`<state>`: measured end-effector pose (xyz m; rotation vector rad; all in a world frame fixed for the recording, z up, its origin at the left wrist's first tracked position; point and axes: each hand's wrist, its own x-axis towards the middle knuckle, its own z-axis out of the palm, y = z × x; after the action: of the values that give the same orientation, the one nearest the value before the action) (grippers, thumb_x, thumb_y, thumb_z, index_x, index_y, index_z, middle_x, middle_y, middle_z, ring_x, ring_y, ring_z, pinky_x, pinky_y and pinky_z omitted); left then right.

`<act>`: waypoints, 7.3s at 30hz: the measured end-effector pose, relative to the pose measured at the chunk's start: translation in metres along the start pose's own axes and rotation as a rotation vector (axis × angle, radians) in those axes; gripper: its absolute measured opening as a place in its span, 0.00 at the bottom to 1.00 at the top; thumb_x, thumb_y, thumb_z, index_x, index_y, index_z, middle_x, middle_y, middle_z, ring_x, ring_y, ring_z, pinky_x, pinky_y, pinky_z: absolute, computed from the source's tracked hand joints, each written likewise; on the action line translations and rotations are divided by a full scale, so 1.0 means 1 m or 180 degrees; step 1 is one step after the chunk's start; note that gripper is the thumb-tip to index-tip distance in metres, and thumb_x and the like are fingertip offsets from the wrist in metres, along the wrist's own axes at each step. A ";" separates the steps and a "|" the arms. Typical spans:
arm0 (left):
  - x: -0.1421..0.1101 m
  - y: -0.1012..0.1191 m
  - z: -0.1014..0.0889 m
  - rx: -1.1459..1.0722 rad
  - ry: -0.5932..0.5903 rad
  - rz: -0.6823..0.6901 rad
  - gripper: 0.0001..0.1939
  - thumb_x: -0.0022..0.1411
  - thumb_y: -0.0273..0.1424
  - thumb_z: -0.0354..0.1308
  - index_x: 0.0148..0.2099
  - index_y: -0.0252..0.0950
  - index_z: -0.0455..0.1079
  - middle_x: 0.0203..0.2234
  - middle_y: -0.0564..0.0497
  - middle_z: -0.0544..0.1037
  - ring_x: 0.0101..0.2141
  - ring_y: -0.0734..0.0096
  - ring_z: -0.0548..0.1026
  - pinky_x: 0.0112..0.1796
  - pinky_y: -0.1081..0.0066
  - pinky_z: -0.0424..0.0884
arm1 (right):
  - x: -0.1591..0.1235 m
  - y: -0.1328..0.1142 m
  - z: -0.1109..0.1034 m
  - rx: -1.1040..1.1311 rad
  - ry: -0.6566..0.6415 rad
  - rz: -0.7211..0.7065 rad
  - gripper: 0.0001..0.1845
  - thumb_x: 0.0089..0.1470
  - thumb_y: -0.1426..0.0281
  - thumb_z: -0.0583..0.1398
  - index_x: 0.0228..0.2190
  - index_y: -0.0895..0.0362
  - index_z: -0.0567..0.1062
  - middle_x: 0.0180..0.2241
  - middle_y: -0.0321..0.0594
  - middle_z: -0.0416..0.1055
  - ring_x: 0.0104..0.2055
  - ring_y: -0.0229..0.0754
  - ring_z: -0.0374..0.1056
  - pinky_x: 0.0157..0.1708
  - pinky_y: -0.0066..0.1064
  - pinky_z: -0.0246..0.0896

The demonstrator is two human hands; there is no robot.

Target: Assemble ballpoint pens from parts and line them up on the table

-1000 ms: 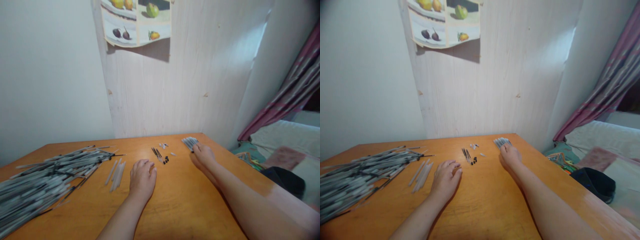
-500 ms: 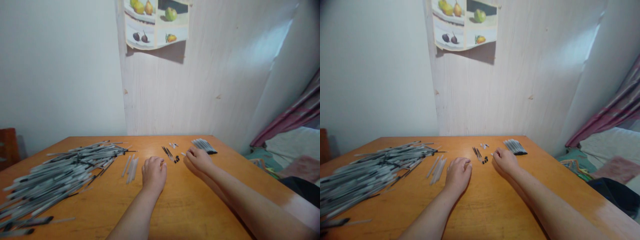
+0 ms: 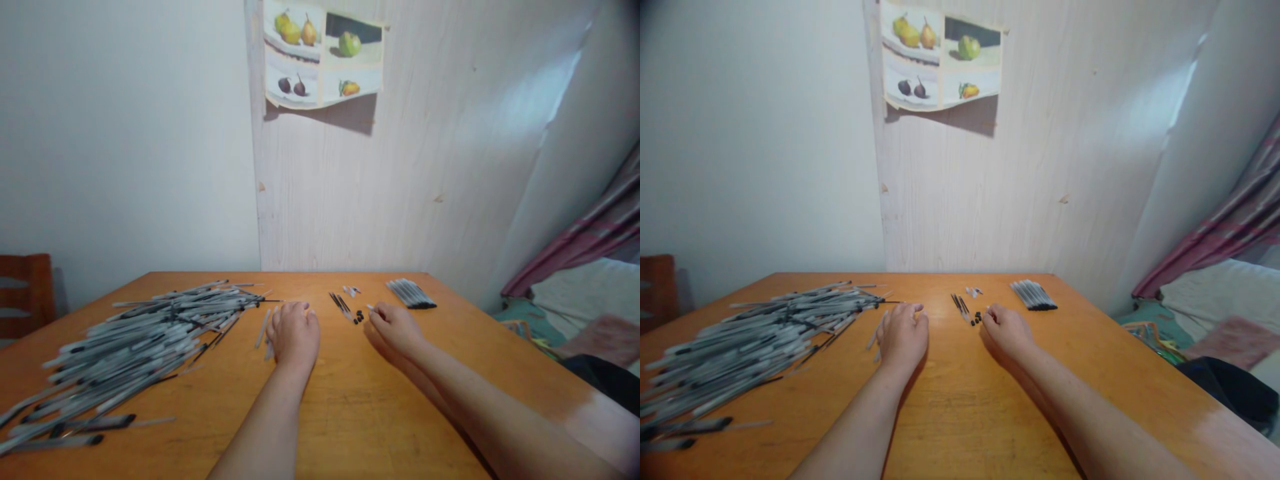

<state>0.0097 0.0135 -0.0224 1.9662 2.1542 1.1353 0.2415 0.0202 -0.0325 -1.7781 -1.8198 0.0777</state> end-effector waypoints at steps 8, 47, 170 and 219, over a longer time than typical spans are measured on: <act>0.011 -0.021 -0.005 0.0667 -0.0094 -0.0316 0.20 0.60 0.33 0.50 0.52 0.40 0.71 0.51 0.42 0.74 0.52 0.52 0.69 0.53 0.54 0.57 | -0.016 0.000 0.007 0.0231 -0.0004 0.0056 0.13 0.57 0.65 0.52 0.23 0.55 0.68 0.22 0.37 0.70 0.27 0.38 0.63 0.28 0.28 0.47; 0.032 0.007 0.051 0.1045 -0.0924 0.0525 0.19 0.62 0.25 0.48 0.50 0.36 0.75 0.50 0.39 0.76 0.51 0.57 0.72 0.51 0.64 0.64 | -0.011 0.015 0.015 0.0368 -0.0041 0.0316 0.12 0.59 0.66 0.54 0.27 0.56 0.72 0.26 0.38 0.72 0.29 0.38 0.62 0.27 0.28 0.42; -0.013 0.036 0.015 -0.4367 -0.1042 -0.0785 0.22 0.45 0.40 0.69 0.41 0.33 0.75 0.25 0.54 0.71 0.25 0.79 0.63 0.30 0.76 0.59 | -0.019 -0.005 0.015 0.1811 -0.0065 -0.0824 0.14 0.61 0.62 0.52 0.31 0.56 0.71 0.29 0.38 0.71 0.33 0.40 0.65 0.36 0.29 0.59; 0.007 0.025 0.014 -0.4177 -0.0193 -0.1802 0.11 0.54 0.39 0.61 0.31 0.35 0.71 0.21 0.54 0.73 0.19 0.79 0.66 0.22 0.78 0.60 | 0.094 -0.051 0.036 -0.0614 -0.1072 0.0412 0.06 0.43 0.69 0.64 0.26 0.59 0.79 0.29 0.51 0.77 0.32 0.47 0.74 0.28 0.30 0.62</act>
<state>0.0365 0.0251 -0.0171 0.7321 1.1249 1.6208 0.1859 0.1146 -0.0059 -2.1220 -1.9963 0.2757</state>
